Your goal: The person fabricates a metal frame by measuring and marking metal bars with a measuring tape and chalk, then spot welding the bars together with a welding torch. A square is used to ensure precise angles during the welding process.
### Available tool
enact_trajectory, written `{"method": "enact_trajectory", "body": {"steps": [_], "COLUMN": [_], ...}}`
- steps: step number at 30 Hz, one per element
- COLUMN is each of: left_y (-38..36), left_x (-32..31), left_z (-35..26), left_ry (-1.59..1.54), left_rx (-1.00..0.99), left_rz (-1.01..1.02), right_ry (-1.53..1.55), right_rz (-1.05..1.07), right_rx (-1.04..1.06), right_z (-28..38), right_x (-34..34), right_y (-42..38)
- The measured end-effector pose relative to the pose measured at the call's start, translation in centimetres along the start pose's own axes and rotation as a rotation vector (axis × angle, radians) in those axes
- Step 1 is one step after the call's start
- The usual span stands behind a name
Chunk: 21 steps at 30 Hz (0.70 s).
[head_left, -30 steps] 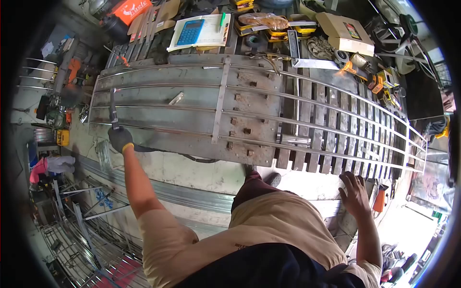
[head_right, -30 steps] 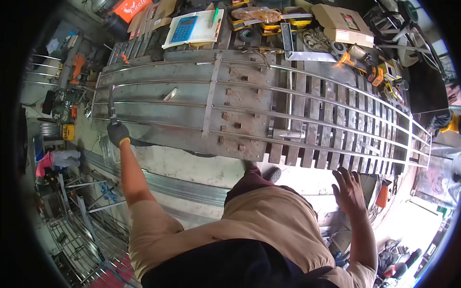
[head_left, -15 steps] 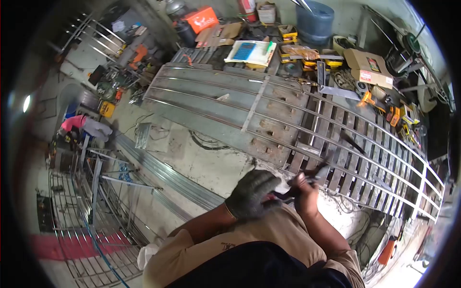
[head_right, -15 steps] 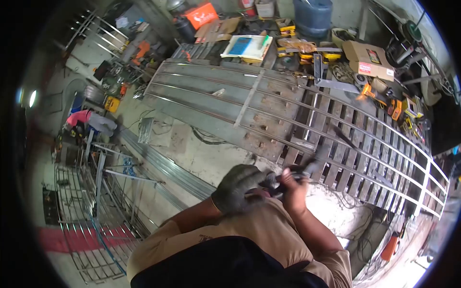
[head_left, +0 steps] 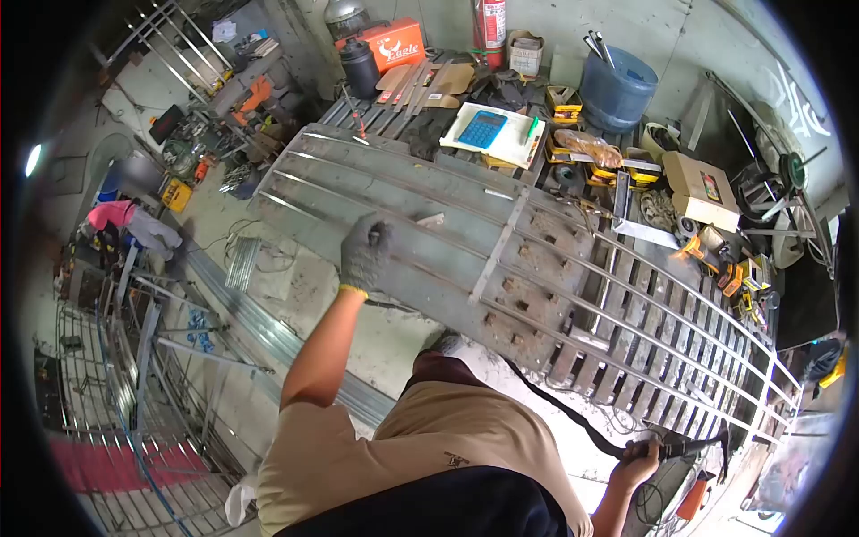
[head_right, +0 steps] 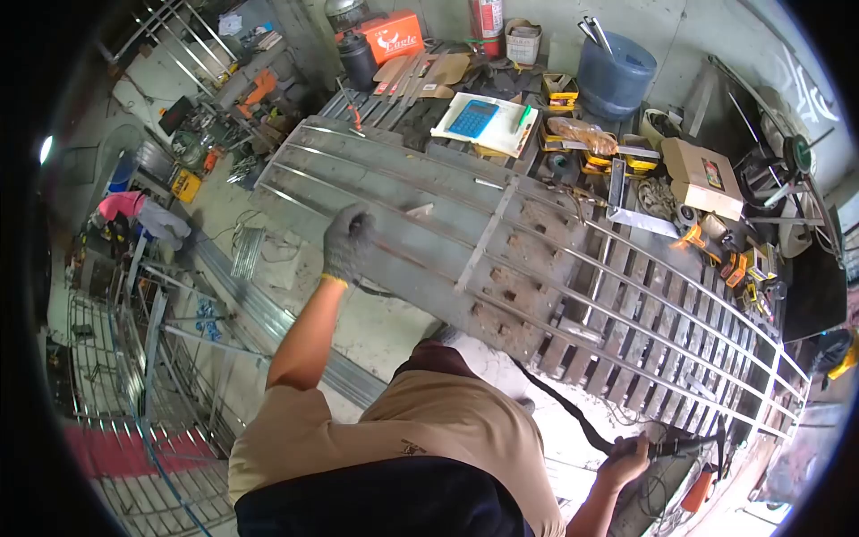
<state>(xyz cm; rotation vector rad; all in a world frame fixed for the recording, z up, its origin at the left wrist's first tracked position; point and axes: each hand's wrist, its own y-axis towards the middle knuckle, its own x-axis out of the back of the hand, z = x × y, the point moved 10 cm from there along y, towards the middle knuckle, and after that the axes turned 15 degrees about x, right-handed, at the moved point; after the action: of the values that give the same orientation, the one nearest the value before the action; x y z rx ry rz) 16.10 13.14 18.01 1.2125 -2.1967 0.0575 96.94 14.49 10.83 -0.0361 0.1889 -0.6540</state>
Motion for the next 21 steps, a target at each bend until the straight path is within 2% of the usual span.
{"method": "enact_trajectory", "body": {"steps": [4, 7, 8, 9, 11, 15, 16, 18, 19, 20, 21], "left_y": [16.3, 26.3, 29.0, 31.5, 35.5, 42.2, 43.4, 45.5, 47.6, 49.6, 51.3], "left_x": [-4.6, -9.8, -11.3, -13.2, -16.2, -21.0, -21.7, -23.1, -24.6, -26.2, -30.2], "left_z": [6.7, 12.0, 13.6, 15.8, 17.9, 21.8, 22.0, 19.4, 20.9, 22.5, 27.9], "left_ry": [-0.008, 0.097, 0.022, -0.055, -0.105, 0.008, 0.034, 0.388, 0.413, 0.439, 0.094], "left_rx": [-0.032, 0.267, 0.281, 0.293, 0.32, 0.362, 0.37, 0.158, 0.215, 0.272, 0.388], "left_rz": [0.025, 0.237, 0.247, 0.256, 0.291, 0.346, 0.345, 0.294, 0.306, 0.318, 0.494], "right_ry": [-0.177, -0.216, -0.27, -0.363, -0.399, -0.627, -0.724, -0.805, -0.842, -0.747, -0.911], "right_rz": [-0.203, -0.337, -0.355, -0.404, -0.43, -0.482, -0.543, -0.511, -0.513, -0.607, -0.704], "right_rx": [0.022, 0.001, 0.025, -0.061, -0.071, -0.154, -0.245, -0.251, -0.259, -0.253, -0.432], "right_z": [-1.7, -5.1, -5.9, -6.0, -7.4, -7.1, -7.6, -7.5, -7.3, -7.7, -8.5], "right_x": [-0.8, 0.4, 1.3, 1.1, 3.2, 3.5, 4.2, 4.0, 4.0, 4.5, 7.5], "right_y": [-4.3, -7.4, -8.4, -10.4, -12.7, -18.6, -19.8, -21.0, -22.4, -23.3, -23.7]}}
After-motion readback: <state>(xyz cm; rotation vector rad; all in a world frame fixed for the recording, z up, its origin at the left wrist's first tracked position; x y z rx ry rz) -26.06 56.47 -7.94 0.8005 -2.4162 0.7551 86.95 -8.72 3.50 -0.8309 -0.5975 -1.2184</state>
